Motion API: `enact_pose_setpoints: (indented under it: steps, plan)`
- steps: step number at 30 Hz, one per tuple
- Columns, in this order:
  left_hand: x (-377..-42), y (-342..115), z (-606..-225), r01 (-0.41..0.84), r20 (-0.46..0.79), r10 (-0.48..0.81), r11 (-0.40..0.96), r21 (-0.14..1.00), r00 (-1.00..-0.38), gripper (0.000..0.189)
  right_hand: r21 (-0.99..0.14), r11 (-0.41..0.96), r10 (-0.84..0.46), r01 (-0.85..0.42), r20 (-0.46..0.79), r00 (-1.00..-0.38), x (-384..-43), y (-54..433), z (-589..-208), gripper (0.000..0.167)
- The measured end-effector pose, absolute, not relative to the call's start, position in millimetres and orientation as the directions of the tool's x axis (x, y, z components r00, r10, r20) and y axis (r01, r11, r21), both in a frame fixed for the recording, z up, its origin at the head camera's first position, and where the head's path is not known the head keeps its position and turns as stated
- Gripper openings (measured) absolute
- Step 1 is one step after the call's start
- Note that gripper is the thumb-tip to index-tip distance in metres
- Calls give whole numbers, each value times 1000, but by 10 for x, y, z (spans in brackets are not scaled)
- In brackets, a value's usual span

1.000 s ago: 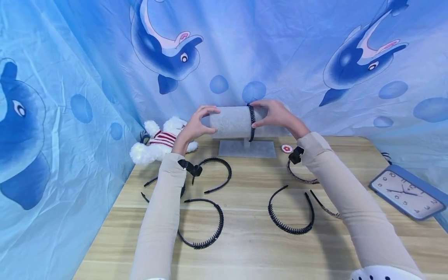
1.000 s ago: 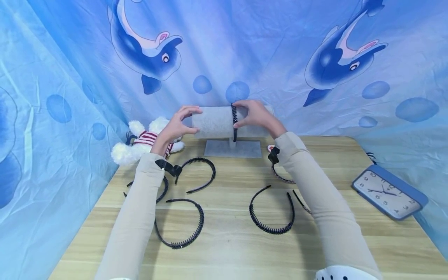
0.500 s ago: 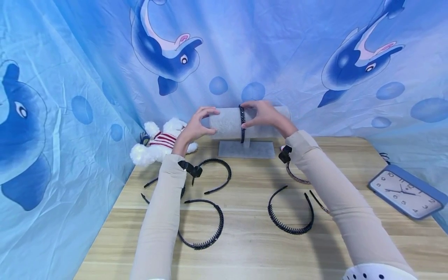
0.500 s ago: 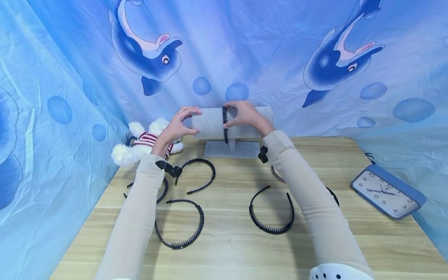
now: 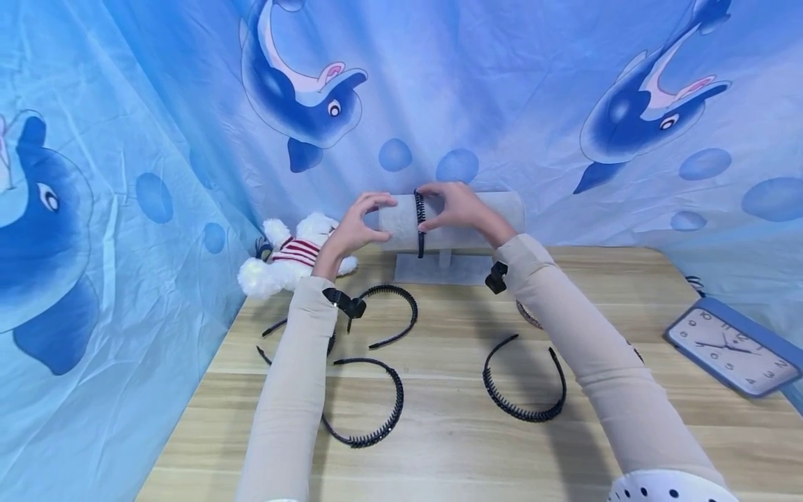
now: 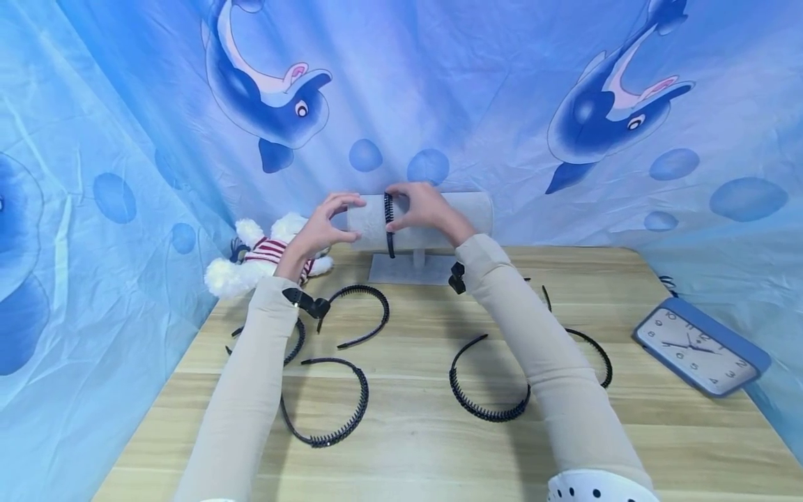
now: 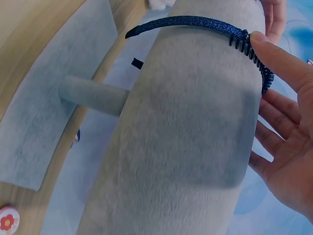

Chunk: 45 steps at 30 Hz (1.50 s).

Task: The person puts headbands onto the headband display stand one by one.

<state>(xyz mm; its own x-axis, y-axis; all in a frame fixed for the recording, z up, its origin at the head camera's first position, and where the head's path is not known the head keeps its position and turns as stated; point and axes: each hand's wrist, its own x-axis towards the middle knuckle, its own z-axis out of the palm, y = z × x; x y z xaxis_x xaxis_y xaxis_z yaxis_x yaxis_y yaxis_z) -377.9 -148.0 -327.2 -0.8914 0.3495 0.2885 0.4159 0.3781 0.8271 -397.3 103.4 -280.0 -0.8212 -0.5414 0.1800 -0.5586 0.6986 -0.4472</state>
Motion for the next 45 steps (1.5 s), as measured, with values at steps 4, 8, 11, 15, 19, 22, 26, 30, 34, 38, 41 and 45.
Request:
enact_pose_setpoints:
  steps: [4,8,11,15,19,22,26,30,34,38,41,45]
  plan:
    - [-3795,-1475,-3285,404,278,349,370,837,-895,66,-444,698,-542,-562,185,-820,-3958,956,-2803,86]
    - [-3901,-1491,-3376,412,289,348,362,836,-892,67,-432,695,-553,-574,187,-812,-3940,888,-2787,86]
    - [-3901,-1487,-3371,421,297,349,366,830,-889,67,-418,698,-557,-581,192,-808,-3937,858,-2782,86]
    - [-3893,-1480,-3351,438,316,347,364,822,-883,65,-398,708,-556,-584,197,-808,-3944,828,-2784,85]
    - [-3896,-1470,-3353,453,334,351,347,821,-875,64,-399,712,-551,-578,193,-812,-3936,800,-2786,85]
    - [-3895,-1465,-3355,456,337,355,341,822,-872,64,-408,713,-543,-571,195,-817,-3923,787,-2795,85]
    - [-3889,-1462,-3355,458,340,356,332,825,-871,63,-422,712,-531,-561,198,-824,-3921,789,-2824,87]
    - [-3903,-1464,-3371,453,335,357,327,829,-872,62,-441,701,-526,-560,211,-824,-3929,805,-2858,87]
    - [-3929,-1464,-3388,440,321,356,332,835,-878,62,-481,674,-527,-561,219,-821,-3920,828,-2869,84]
    - [-3921,-1462,-3371,410,289,354,336,848,-889,65,-532,630,-541,-566,223,-811,-3901,872,-2855,81]
    - [-3847,-1456,-3295,383,261,351,347,856,-899,66,-569,590,-553,-573,232,-800,-3863,929,-2829,77]
    - [-3685,-1458,-3149,367,239,350,368,854,-906,66,-582,560,-581,-589,230,-781,-3776,1042,-2791,74]
